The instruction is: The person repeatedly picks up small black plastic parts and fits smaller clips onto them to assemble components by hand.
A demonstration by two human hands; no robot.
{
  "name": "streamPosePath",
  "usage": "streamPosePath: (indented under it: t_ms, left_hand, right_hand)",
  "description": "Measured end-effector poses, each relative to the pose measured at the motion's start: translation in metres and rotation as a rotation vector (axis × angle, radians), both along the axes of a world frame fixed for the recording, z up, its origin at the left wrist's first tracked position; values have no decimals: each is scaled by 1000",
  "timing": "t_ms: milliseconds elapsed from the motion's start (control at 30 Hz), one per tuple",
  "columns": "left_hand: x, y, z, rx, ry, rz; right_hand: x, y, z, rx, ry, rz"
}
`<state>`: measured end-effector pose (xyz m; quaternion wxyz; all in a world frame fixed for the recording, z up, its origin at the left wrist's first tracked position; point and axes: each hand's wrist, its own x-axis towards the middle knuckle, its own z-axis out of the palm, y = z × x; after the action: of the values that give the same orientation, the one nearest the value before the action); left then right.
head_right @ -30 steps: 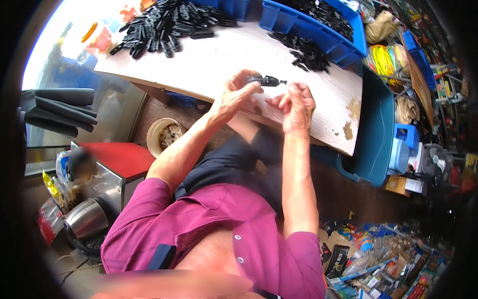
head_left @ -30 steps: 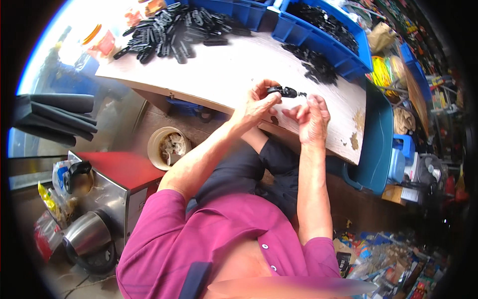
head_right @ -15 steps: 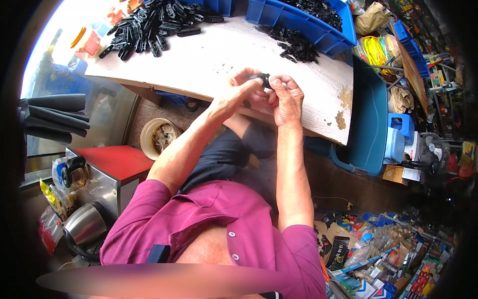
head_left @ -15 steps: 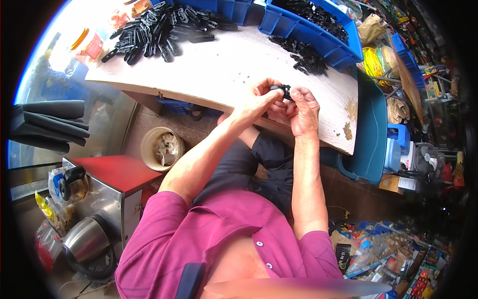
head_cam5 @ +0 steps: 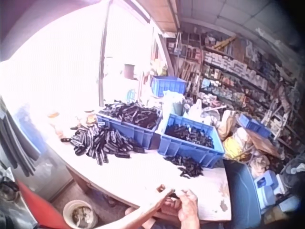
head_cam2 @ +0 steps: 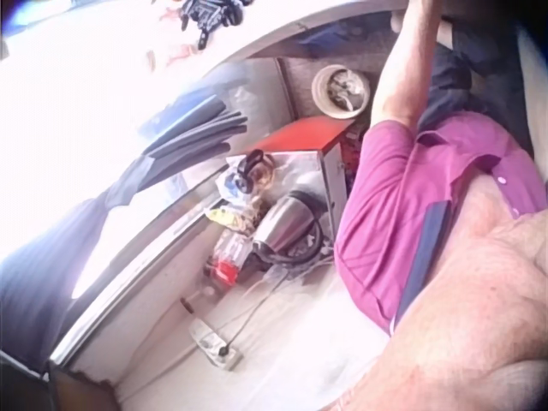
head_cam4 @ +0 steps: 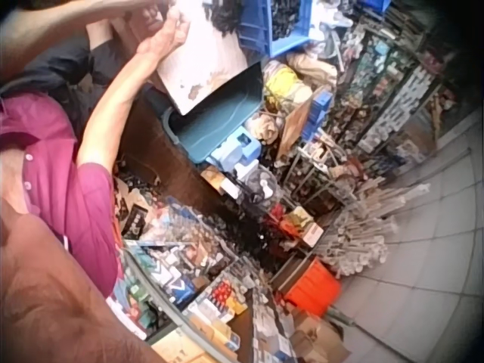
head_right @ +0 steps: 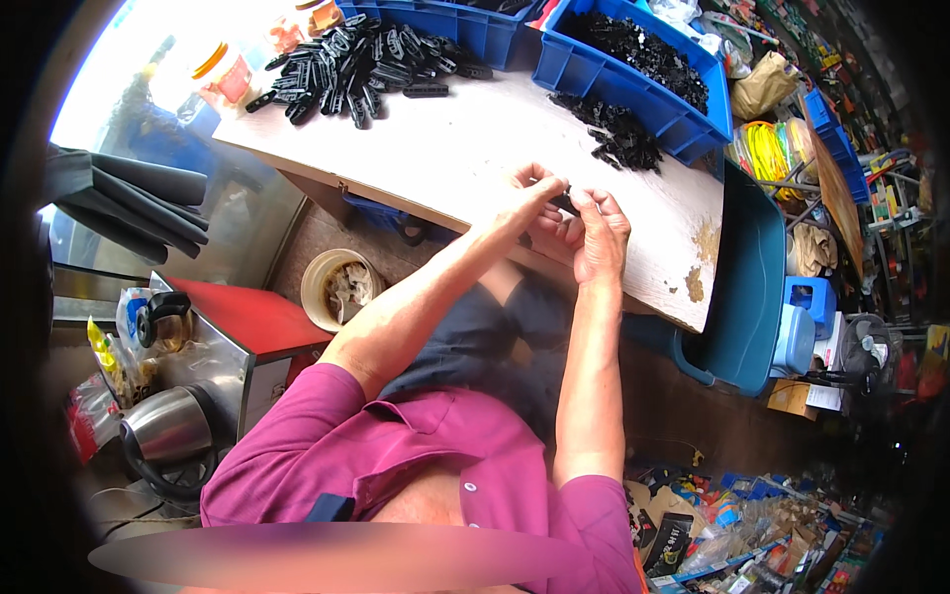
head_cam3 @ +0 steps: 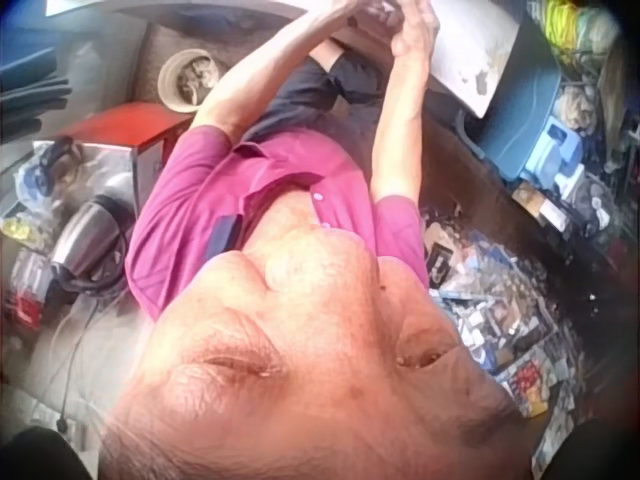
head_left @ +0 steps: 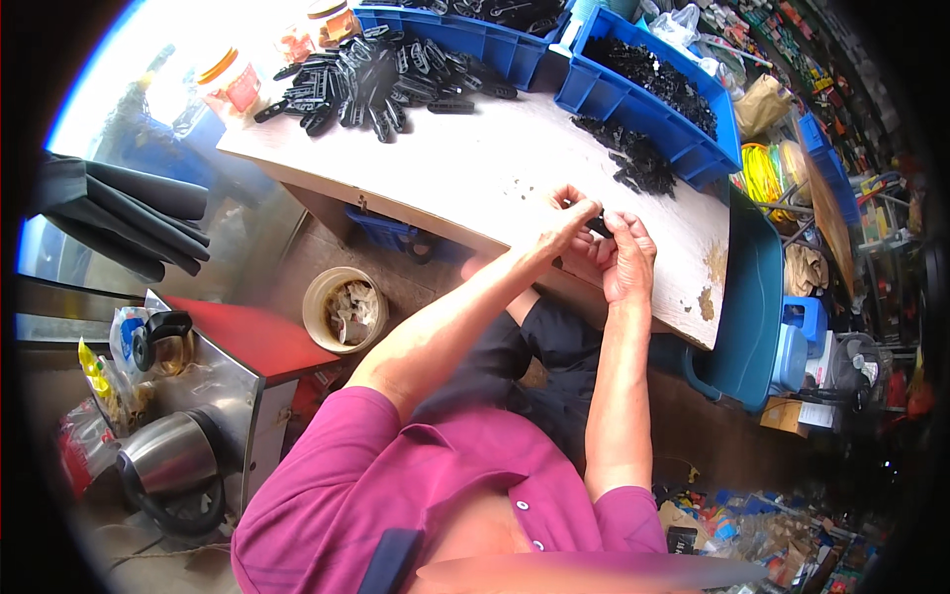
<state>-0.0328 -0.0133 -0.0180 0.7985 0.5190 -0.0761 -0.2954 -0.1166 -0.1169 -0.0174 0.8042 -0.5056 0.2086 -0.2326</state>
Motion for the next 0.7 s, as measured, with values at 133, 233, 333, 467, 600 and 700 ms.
streamPosePath:
  t_ms: [133,233,333,467,600,700]
  left_hand:
    - [1,1,-5,-45,53,-6]
    - [3,4,1,-16,53,-41]
    - [4,7,1,17,80,-114]
    - [4,10,-6,-51,9,-156]
    - [4,6,-8,-7,-21,-163]
    - [3,4,-8,4,3,-135]
  right_hand:
    - [1,5,5,-28,23,-11]
    - [3,5,1,-31,9,-55]
    - [4,3,-5,-16,-32,-92]
    - [4,8,-5,36,-76,-112]
    - [3,3,-9,32,-60,-104]
    - [2,3,-10,-9,-38,-85]
